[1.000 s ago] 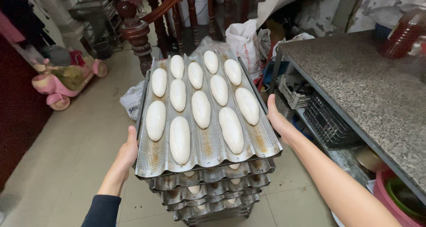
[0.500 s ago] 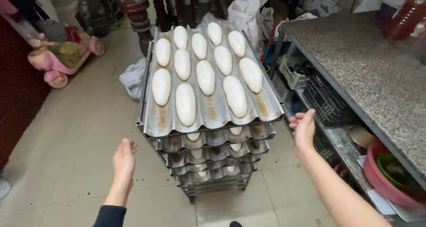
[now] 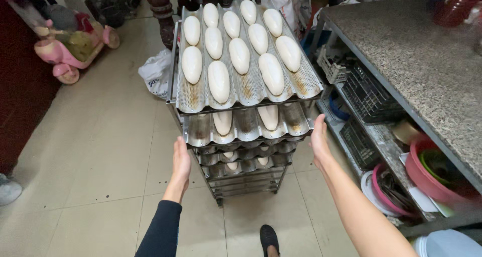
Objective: The person repeatedly removes trays of unbaked dough from a rolling rack, places them over a sink, sprays the dough with a yellow handheld sprayer, and returns the trays to the rack. The process is repeated for multiple trays.
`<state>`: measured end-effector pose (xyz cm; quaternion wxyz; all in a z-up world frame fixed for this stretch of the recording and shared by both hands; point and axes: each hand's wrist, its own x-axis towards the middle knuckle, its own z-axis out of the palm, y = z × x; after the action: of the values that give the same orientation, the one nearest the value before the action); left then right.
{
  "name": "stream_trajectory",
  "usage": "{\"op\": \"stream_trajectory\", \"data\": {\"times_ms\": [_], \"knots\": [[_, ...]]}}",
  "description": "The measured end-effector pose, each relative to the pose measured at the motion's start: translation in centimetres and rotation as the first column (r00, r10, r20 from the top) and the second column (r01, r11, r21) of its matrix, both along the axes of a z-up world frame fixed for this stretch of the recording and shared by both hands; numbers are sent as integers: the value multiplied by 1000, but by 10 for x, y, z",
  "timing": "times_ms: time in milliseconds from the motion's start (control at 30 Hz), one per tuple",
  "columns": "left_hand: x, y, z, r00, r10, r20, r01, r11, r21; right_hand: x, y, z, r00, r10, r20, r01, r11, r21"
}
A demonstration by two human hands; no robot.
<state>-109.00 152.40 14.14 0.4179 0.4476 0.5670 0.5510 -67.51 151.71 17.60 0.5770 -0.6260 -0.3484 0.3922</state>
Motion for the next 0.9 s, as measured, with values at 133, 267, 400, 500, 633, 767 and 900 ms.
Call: {"op": "stream_trajectory", "data": {"times_ms": [133, 267, 400, 500, 633, 767, 900], "knots": [[-11, -55, 4, 999, 28, -22, -29, 1000, -13, 18, -35, -20, 996, -83, 24, 83, 996, -19], [-28, -94, -2, 932, -10, 361, 24, 999, -33, 43, -78, -35, 990, 25, -136, -34, 997, -68], [-59, -121, -10, 947, 20, 320, 48, 978, -203, 47, -112, -22, 989, 127, 72, -97, 940, -328], [-63, -142, -10, 986, 7, 165, 49, 941, -335, 33, -143, -4, 953, 266, 144, -174, 872, -458], [-54, -182, 0, 996, -85, -17, 70, 911, -405, 22, -189, 9, 914, 384, 131, -272, 819, -505], [-40, -224, 12, 984, -177, -14, 161, 923, -349, 23, -227, 3, 930, 363, 55, -325, 885, -333], [-34, -270, 12, 986, -169, 12, 162, 923, -348, 28, -267, -13, 936, 330, 121, -298, 928, -223]]}}
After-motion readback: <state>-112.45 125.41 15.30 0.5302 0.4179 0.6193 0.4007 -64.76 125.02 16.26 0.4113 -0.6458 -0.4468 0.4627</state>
